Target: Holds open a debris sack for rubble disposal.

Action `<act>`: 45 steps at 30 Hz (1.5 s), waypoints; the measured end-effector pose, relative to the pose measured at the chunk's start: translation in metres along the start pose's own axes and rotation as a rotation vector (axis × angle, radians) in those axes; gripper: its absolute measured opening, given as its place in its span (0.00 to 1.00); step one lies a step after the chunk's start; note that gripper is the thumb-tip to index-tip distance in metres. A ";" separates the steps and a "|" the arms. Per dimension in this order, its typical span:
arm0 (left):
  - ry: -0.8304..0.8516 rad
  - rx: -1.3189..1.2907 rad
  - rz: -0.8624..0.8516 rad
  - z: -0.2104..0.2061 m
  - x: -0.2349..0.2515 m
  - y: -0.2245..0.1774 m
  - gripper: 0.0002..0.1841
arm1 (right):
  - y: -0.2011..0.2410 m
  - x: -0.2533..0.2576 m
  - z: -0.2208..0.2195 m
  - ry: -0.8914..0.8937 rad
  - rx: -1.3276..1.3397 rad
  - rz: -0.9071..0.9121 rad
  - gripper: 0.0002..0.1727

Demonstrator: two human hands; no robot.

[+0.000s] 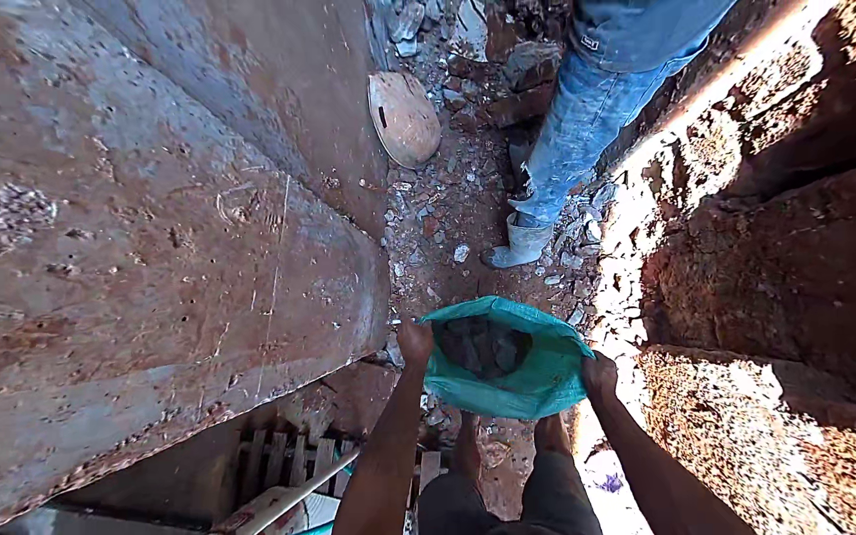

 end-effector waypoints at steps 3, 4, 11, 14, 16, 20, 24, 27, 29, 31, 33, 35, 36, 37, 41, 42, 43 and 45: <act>-0.053 -0.183 -0.071 -0.002 -0.010 0.017 0.52 | -0.002 0.010 0.006 0.117 -0.063 0.003 0.19; -0.082 -0.234 -0.087 -0.003 -0.017 0.024 0.54 | 0.000 0.013 0.007 0.142 -0.057 0.001 0.21; -0.142 -0.511 0.101 -0.030 -0.099 0.059 0.61 | 0.016 0.020 0.001 0.139 -0.058 -0.016 0.30; -0.152 -0.578 0.150 -0.048 -0.104 0.060 0.59 | 0.026 0.017 -0.002 0.116 -0.096 -0.015 0.30; -0.170 -0.559 0.180 -0.051 -0.098 0.059 0.55 | 0.032 0.016 -0.002 0.109 -0.105 -0.021 0.31; -0.223 -0.605 0.164 -0.052 -0.080 0.056 0.47 | 0.038 0.017 0.000 0.105 -0.130 -0.005 0.31; -0.235 -0.765 0.158 -0.053 -0.069 0.052 0.42 | 0.036 0.019 0.004 0.100 -0.112 0.015 0.31; -0.227 -0.801 0.153 -0.054 -0.061 0.051 0.41 | 0.036 0.018 0.007 0.079 -0.111 0.016 0.30; -0.213 -0.794 0.156 -0.052 -0.058 0.052 0.42 | 0.035 0.017 0.008 0.072 -0.126 0.016 0.30; -0.197 -0.787 0.147 -0.052 -0.054 0.055 0.41 | 0.034 0.017 0.009 0.074 -0.141 0.024 0.29; -0.181 -0.780 0.126 -0.051 -0.054 0.060 0.41 | 0.033 0.016 0.010 0.075 -0.156 0.036 0.28; -0.170 -0.797 0.091 -0.050 -0.057 0.061 0.41 | 0.034 0.016 0.011 0.069 -0.184 0.049 0.28; -0.165 -0.806 0.070 -0.050 -0.059 0.062 0.40 | 0.035 0.016 0.011 0.068 -0.209 0.056 0.27; -0.163 -0.816 0.049 -0.052 -0.060 0.063 0.40 | 0.037 0.017 0.010 0.068 -0.237 0.065 0.27; -0.135 -0.844 0.020 -0.055 -0.063 0.070 0.40 | 0.042 0.015 0.006 0.062 -0.305 0.095 0.26; -0.124 -0.854 0.024 -0.055 -0.064 0.073 0.40 | 0.043 0.013 0.005 0.058 -0.317 0.094 0.26; -0.117 -0.857 0.025 -0.057 -0.063 0.075 0.39 | 0.044 0.012 0.004 0.057 -0.331 0.087 0.26; -0.110 -0.868 0.020 -0.058 -0.063 0.079 0.38 | 0.046 0.010 0.004 0.059 -0.370 0.075 0.26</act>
Point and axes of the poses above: each hand's wrist, its own x-axis towards the middle knuckle, its own z-axis out of the back of the hand, y = z × x, the point moved 3 cm from there along x, towards the middle knuckle, and after that the axes turned 14 degrees about y, right-handed, at the moved point
